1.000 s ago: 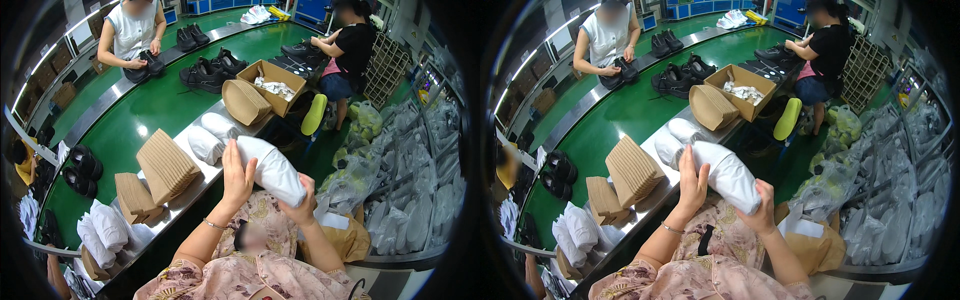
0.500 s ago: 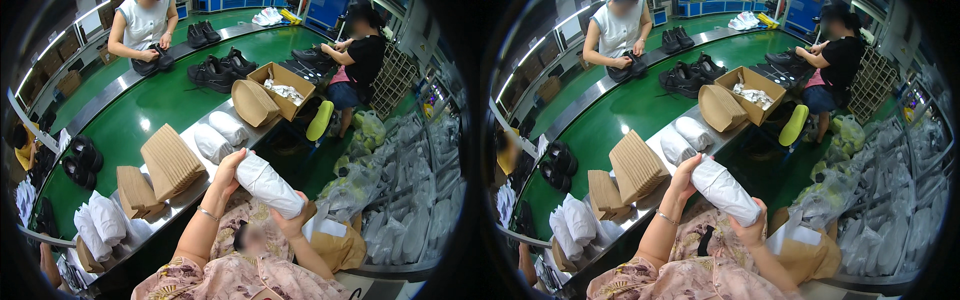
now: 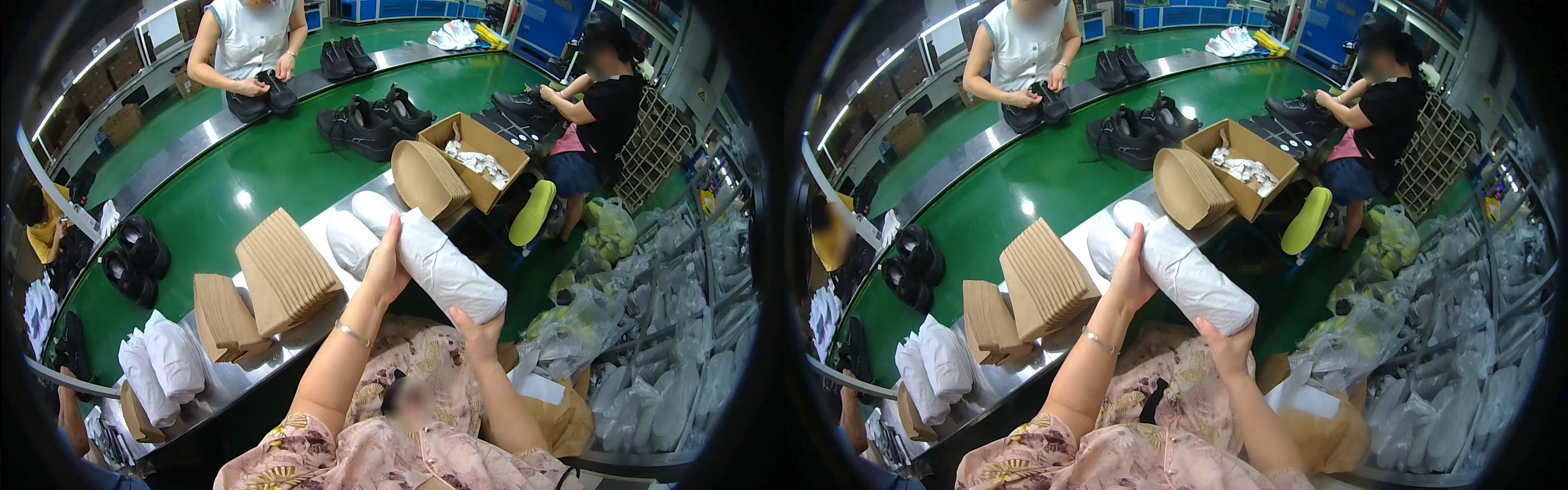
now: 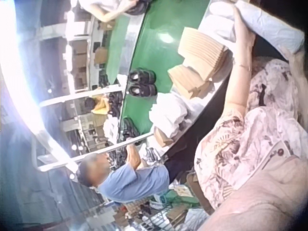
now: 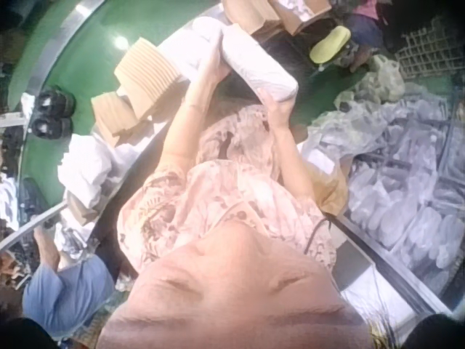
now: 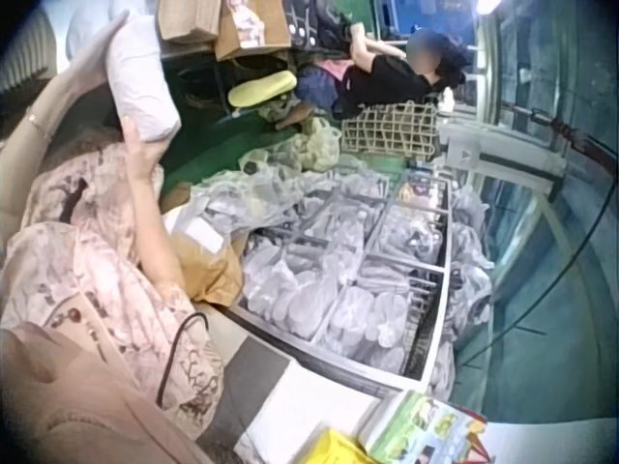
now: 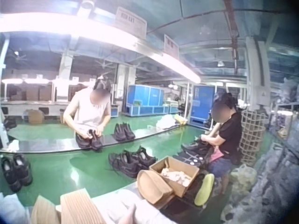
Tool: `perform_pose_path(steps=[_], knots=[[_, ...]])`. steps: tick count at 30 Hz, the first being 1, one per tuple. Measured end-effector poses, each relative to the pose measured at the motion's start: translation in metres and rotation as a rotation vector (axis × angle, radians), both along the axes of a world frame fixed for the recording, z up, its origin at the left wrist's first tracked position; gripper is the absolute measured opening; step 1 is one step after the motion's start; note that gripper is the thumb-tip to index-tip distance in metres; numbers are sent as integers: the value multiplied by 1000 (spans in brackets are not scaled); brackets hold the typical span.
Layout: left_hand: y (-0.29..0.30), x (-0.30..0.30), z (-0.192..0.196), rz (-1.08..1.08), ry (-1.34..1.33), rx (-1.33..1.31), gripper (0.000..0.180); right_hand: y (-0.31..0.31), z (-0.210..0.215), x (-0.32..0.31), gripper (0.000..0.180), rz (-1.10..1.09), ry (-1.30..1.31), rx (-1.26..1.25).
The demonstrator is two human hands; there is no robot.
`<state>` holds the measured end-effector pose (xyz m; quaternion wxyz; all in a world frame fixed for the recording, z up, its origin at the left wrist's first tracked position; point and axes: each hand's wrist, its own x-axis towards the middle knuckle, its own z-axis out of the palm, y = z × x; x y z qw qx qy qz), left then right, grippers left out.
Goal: The person wraps shoe lasts in white paper and places them into black shoes on a factory conveyor belt.
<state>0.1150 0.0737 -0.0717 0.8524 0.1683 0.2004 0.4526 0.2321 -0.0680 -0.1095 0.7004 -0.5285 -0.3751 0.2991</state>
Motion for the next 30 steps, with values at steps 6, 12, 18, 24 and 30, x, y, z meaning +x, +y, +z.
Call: perform_pose_path(steps=[6,12,18,24,30], knots=[[-8,-34,-34,383,984,561,47,93,-3,5,64,-30,-148,135],[27,-35,-123,414,1581,909,51,174,-33,-24,75,-129,-523,78],[-2,-36,-90,509,1656,1005,52,183,-76,-33,79,-197,-843,-53],[-19,-36,-66,631,1656,1067,52,177,-76,-37,81,-171,-806,-198],[-71,-69,-9,795,1303,1257,48,161,-60,-23,104,-78,-850,-250]])
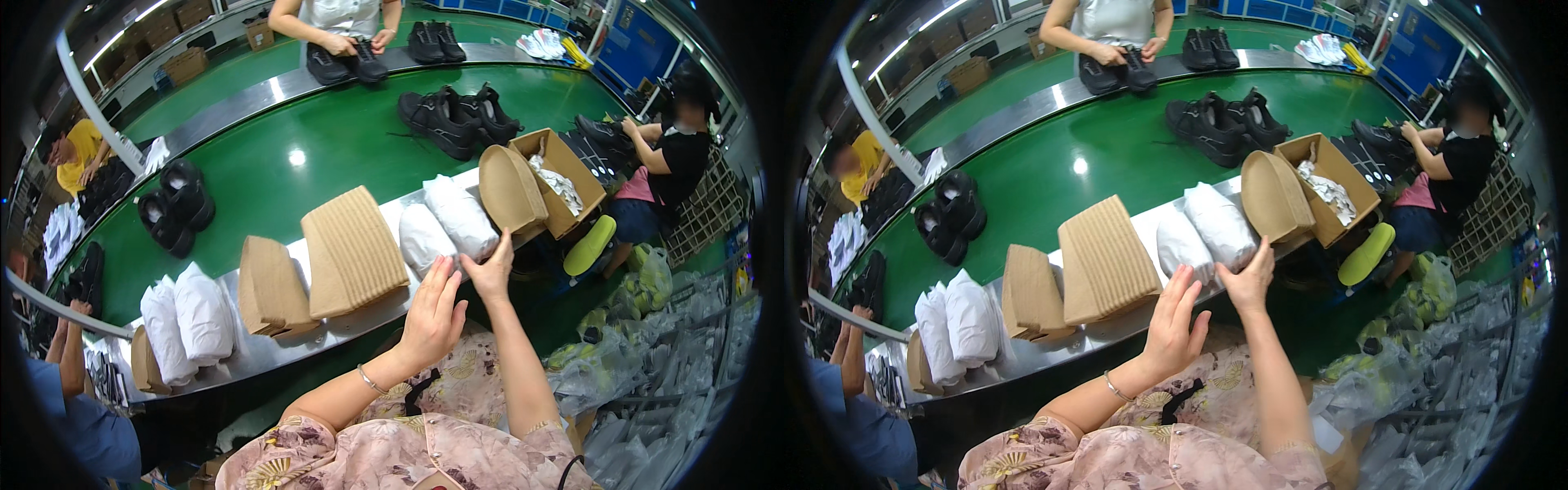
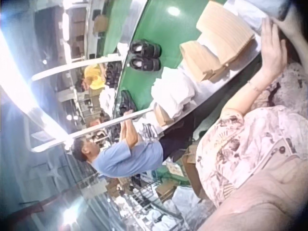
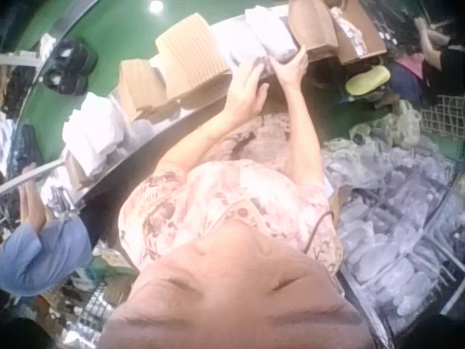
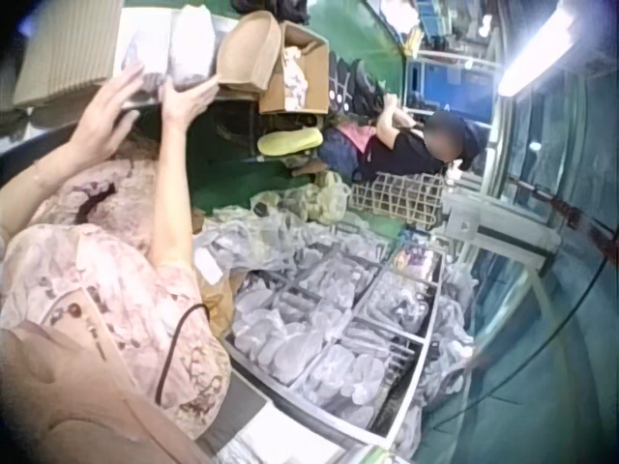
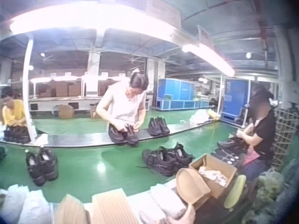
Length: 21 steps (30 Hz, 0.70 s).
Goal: The person wraps shoe lasts in white paper and places them into black shoes on a factory conveyor belt.
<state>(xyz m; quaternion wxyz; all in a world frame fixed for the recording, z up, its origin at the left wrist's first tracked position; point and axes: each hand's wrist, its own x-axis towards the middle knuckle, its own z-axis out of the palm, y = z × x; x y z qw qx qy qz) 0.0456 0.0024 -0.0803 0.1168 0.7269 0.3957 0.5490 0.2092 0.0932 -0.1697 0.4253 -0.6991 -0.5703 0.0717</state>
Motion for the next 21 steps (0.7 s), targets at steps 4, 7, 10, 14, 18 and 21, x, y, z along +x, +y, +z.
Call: perform_pose_path(steps=[4,7,10,14,18,21], knots=[[-12,-62,12,159,-85,104,40,-33,50,1,65,144,-29,113],[-1,-101,6,430,19,-21,35,-41,104,-62,30,324,5,266],[27,-106,12,426,221,-47,35,-23,108,-112,24,446,332,-15],[68,-92,0,330,473,25,34,40,52,-130,23,618,805,-220],[99,-107,-44,318,748,155,29,53,46,-156,19,641,1023,-292],[88,-108,-37,312,726,153,28,43,57,-147,18,696,1108,-385]])
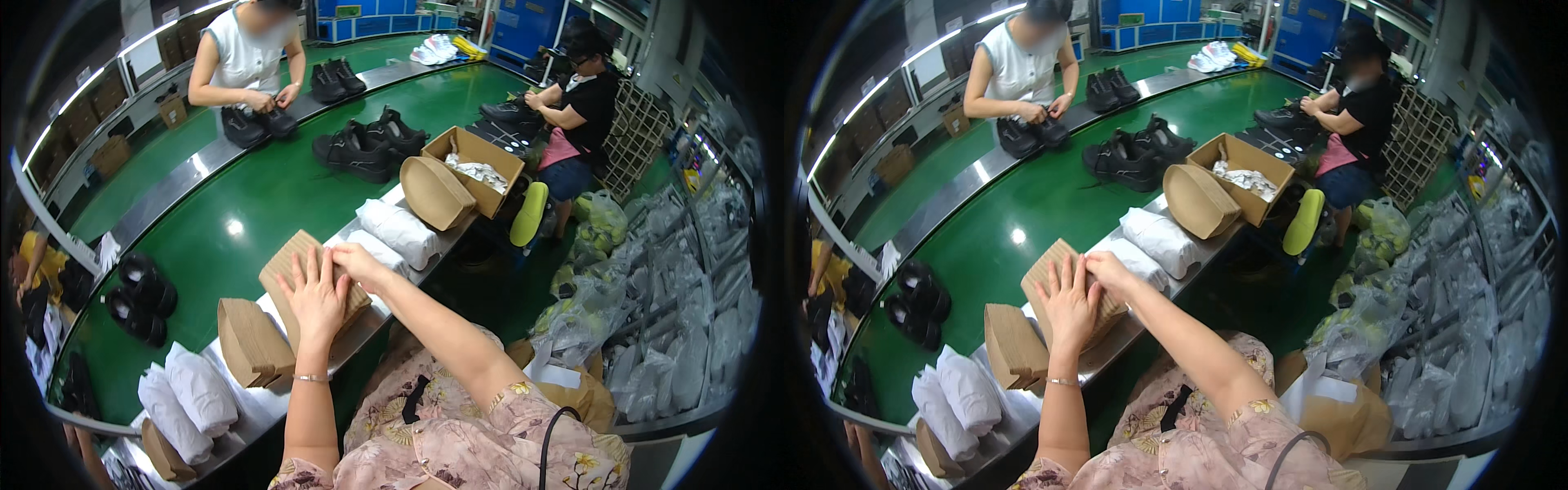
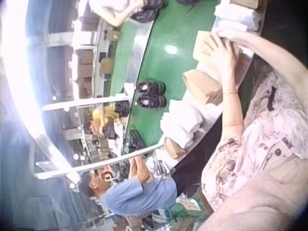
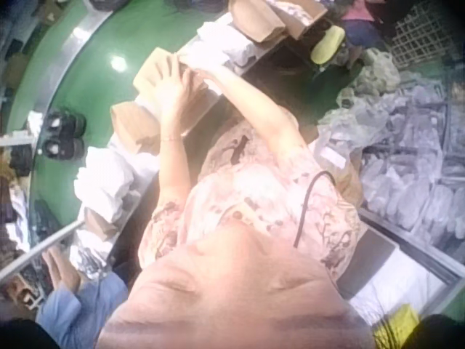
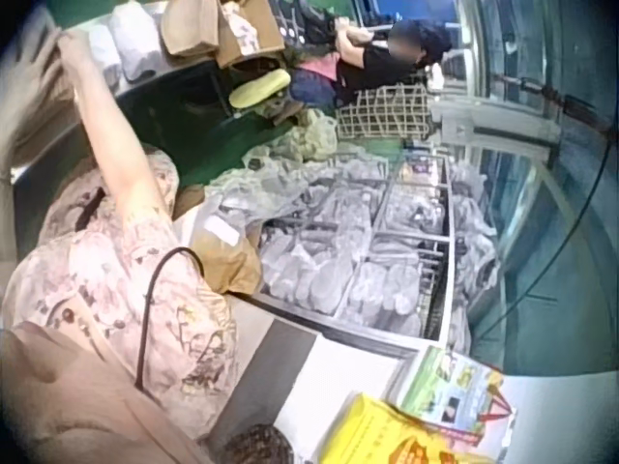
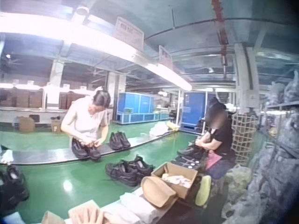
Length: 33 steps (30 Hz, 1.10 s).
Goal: The person wraps shoe lasts in white paper and places them into black shoes on a factory conveyor belt.
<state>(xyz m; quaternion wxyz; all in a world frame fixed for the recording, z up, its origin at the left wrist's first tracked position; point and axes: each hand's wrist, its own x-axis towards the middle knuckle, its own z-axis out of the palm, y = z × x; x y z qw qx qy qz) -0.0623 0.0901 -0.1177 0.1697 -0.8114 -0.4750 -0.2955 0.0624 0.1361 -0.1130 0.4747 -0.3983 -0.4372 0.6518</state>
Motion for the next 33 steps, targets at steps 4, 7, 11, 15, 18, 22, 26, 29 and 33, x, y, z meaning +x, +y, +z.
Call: perform_pose_path(steps=[4,7,11,15,18,22,26,29,33], knots=[[-8,3,5,102,71,4,46,-2,-21,-14,20,-297,-187,186],[-16,2,16,179,-129,-90,46,-4,-13,-6,23,-559,-428,271],[-17,0,13,233,-76,-98,45,-23,9,-14,23,-536,-579,512],[-11,-9,0,232,-27,-153,45,-48,45,0,19,-707,-522,565],[-16,-17,13,224,-5,-250,49,-87,91,29,24,-813,-403,600],[-31,-3,31,183,-116,-107,49,-121,90,95,22,-707,257,379],[-67,40,55,-158,-897,-484,45,-171,67,138,22,-634,389,20],[-112,118,83,-317,-1328,-1159,30,-210,23,158,22,-652,322,-67],[-129,174,50,-434,-1475,-1647,20,-254,-22,182,22,-862,108,-85]])
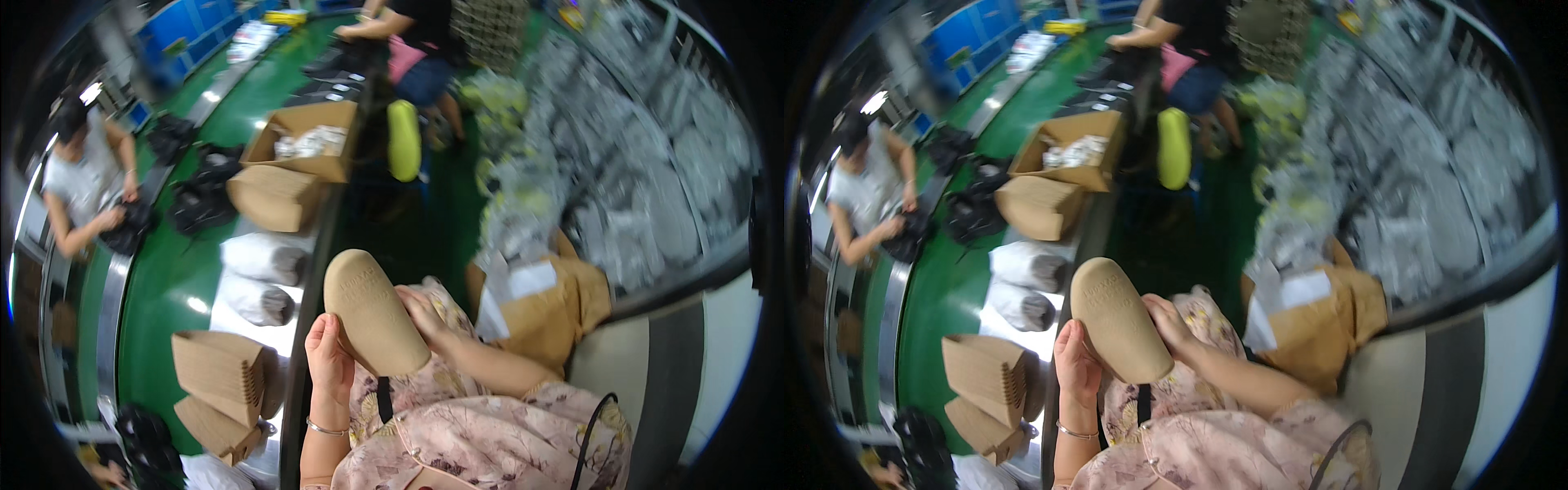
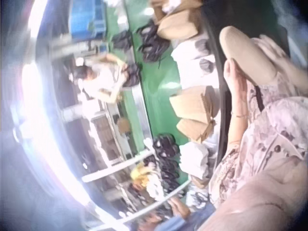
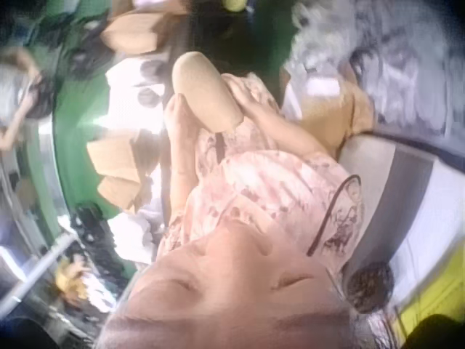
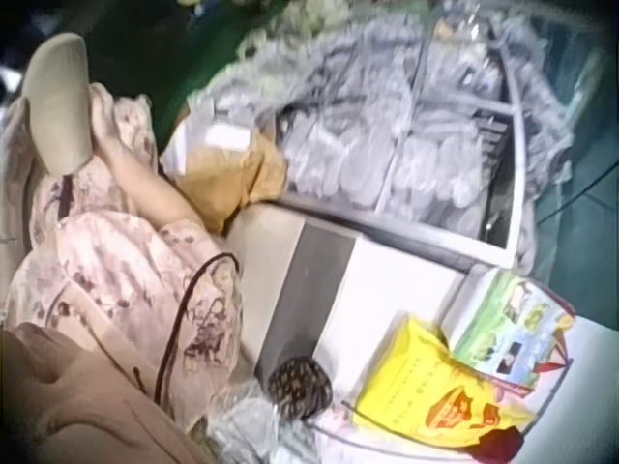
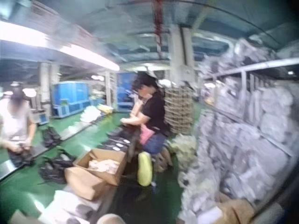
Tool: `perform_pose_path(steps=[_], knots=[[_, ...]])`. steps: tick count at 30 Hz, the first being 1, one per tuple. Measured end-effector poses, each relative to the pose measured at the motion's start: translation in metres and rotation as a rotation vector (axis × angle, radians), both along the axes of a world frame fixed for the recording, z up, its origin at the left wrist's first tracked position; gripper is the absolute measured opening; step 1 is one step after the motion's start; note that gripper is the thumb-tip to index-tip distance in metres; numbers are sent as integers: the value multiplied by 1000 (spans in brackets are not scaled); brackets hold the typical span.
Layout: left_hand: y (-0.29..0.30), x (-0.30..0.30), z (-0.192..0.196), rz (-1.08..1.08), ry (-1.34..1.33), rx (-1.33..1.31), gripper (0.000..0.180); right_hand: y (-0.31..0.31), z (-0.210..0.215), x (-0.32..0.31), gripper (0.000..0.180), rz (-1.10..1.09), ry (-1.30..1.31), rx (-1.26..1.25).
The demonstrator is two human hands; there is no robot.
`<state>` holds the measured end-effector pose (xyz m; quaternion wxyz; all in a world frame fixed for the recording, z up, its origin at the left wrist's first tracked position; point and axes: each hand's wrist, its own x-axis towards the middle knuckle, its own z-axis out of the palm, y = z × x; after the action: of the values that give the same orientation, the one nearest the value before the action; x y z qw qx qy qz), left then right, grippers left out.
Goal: The person wraps shoe lasts in white paper and places them into black shoes on a factory conveyor belt.
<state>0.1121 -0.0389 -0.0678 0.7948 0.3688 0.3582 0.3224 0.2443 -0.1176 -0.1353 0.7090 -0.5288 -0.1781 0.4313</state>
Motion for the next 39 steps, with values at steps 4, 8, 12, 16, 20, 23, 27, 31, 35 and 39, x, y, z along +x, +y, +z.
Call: perform_pose_path(steps=[4,8,12,16,20,23,27,31,35,39], knots=[[-8,25,-34,-24,54,-71,15,-39,-63,60,21,-101,-313,-118],[0,31,-52,-44,53,-201,10,-85,-180,163,20,-720,-222,-159],[2,63,-87,-248,369,835,4,-211,-370,274,28,-973,-351,-644],[-11,59,-50,-27,355,-208,17,-148,-344,229,43,-626,-462,-1239],[-16,56,-61,-49,463,-208,20,-133,-341,206,40,-415,-613,-1417],[-13,57,-77,-60,478,-212,21,-137,-339,207,31,-391,-580,-1368],[-10,73,-59,-86,511,-229,21,-156,-343,214,18,-397,-491,-1228],[-8,79,-61,-92,448,-219,21,-165,-353,209,15,-591,-864,-1135],[-5,64,-74,-59,401,-201,21,-146,-295,206,18,-948,-1,-867],[-1,63,-82,-96,388,-133,19,-193,-353,221,26,-984,220,-500]])
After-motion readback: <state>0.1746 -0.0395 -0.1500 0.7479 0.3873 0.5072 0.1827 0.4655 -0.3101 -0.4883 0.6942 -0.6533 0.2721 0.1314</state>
